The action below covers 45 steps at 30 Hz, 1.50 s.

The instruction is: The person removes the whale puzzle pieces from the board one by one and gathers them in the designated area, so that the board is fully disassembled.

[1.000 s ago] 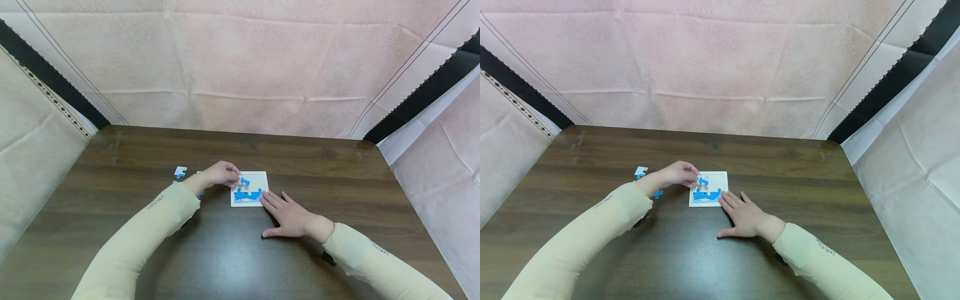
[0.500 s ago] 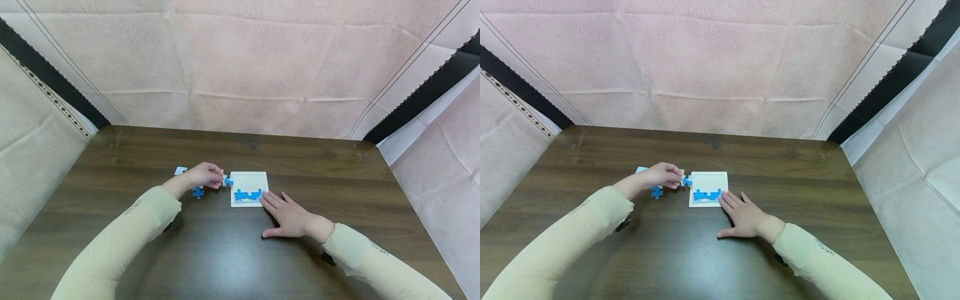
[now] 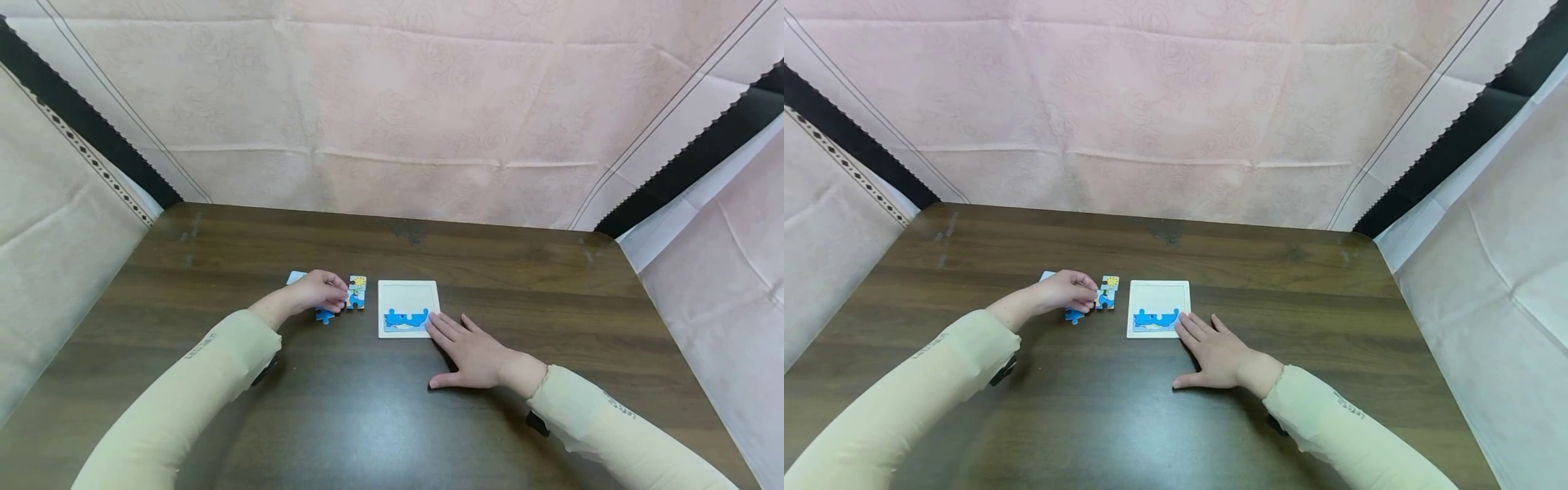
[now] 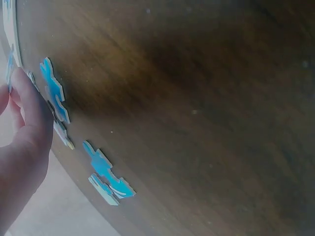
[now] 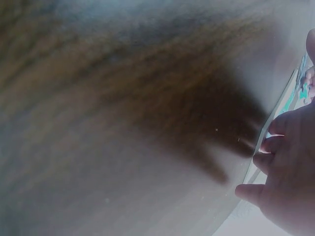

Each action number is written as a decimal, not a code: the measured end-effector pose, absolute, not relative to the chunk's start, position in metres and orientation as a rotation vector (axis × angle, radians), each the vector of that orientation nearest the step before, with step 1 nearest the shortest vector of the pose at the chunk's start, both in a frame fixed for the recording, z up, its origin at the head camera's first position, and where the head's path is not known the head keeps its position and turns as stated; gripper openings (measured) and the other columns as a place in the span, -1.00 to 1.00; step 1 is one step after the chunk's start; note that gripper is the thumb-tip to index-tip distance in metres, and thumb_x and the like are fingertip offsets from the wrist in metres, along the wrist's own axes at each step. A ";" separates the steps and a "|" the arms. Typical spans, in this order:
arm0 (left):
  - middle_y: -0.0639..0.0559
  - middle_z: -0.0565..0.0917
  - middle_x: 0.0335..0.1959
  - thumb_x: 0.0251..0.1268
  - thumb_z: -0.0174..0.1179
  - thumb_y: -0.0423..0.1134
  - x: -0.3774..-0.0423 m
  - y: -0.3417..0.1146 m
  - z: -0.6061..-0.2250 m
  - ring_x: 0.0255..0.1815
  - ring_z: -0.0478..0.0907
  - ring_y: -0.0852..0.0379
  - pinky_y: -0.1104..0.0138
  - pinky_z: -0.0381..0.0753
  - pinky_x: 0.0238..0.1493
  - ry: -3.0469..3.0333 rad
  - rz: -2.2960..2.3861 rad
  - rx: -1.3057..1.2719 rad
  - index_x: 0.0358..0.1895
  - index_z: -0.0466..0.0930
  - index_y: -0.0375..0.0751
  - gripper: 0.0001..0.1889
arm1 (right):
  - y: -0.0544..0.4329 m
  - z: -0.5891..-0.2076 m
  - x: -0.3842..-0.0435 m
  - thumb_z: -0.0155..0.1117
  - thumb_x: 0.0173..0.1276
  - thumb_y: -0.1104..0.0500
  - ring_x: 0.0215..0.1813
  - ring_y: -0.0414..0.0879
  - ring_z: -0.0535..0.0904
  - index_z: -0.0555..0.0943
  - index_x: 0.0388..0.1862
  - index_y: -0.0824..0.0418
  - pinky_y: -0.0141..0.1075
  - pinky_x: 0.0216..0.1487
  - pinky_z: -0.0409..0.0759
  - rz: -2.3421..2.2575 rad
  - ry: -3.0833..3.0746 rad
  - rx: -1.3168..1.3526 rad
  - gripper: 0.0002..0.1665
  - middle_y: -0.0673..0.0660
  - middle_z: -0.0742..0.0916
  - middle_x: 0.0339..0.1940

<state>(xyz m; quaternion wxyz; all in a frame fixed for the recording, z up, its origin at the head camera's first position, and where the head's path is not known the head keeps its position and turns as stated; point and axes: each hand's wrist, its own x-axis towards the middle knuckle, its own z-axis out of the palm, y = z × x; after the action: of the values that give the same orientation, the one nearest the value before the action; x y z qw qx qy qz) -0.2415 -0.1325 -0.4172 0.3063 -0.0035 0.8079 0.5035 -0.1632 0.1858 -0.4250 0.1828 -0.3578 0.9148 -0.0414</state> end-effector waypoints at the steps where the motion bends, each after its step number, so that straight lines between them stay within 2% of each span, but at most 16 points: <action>1: -0.13 0.60 -0.26 0.33 0.09 -0.32 -0.241 -0.133 -0.417 -0.40 0.60 0.22 0.38 0.66 -0.20 2.142 1.326 -0.004 0.06 0.41 -0.45 -0.68 | 0.186 -0.425 -0.163 0.01 0.17 -0.47 0.56 0.01 -0.09 -0.01 0.50 0.16 0.16 0.47 -0.07 -0.110 2.581 -1.005 0.13 0.13 0.05 0.55; 14: -0.11 0.60 -0.31 0.34 0.07 -0.33 -0.239 -0.130 -0.416 -0.45 0.56 0.22 0.39 0.67 -0.24 2.180 1.263 0.033 0.03 0.47 -0.47 -0.71 | 0.186 -0.426 -0.164 0.01 0.17 -0.48 0.55 0.02 -0.08 0.00 0.50 0.16 0.17 0.46 -0.07 -0.121 2.581 -1.010 0.13 0.14 0.06 0.54; 21: -0.14 0.57 -0.25 0.36 0.04 -0.28 -0.240 -0.130 -0.404 -0.42 0.54 0.20 0.43 0.65 -0.29 2.227 1.185 0.100 0.01 0.51 -0.46 -0.70 | 0.186 -0.422 -0.164 0.03 0.18 -0.45 0.55 0.02 -0.07 0.02 0.50 0.17 0.17 0.46 -0.07 -0.139 2.579 -1.004 0.11 0.15 0.07 0.54; 30: -0.16 0.61 -0.17 0.36 0.06 -0.22 -0.240 -0.119 -0.402 -0.33 0.55 0.15 0.41 0.65 -0.23 2.221 1.137 0.143 0.04 0.51 -0.38 -0.68 | 0.185 -0.422 -0.166 0.03 0.18 -0.45 0.55 0.02 -0.05 0.06 0.49 0.16 0.14 0.47 -0.05 -0.169 2.573 -1.006 0.09 0.15 0.10 0.54; 39: -0.14 0.61 -0.19 0.35 0.07 -0.22 -0.240 -0.097 -0.408 -0.31 0.54 0.14 0.38 0.65 -0.23 2.184 1.144 0.211 0.04 0.53 -0.37 -0.68 | 0.183 -0.420 -0.172 0.06 0.22 -0.40 0.50 0.07 0.12 0.13 0.47 0.17 0.08 0.44 0.11 -0.198 2.626 -1.014 0.02 0.16 0.18 0.51; 45: -0.10 0.63 -0.21 0.35 0.09 -0.19 -0.243 -0.082 -0.412 -0.35 0.54 0.16 0.40 0.63 -0.28 2.189 1.122 0.218 0.02 0.57 -0.32 -0.69 | 0.178 -0.421 -0.173 0.04 0.23 -0.39 0.53 0.06 0.03 0.13 0.47 0.09 0.14 0.46 0.01 -0.211 2.604 -1.071 -0.03 0.15 0.14 0.53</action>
<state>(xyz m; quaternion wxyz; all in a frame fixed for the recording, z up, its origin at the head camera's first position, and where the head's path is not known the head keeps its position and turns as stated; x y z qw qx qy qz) -0.2427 -0.0820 -0.4115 0.3299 0.0835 0.8367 0.4291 -0.1726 0.1779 -0.4207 0.1585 -0.3746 0.9106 -0.0738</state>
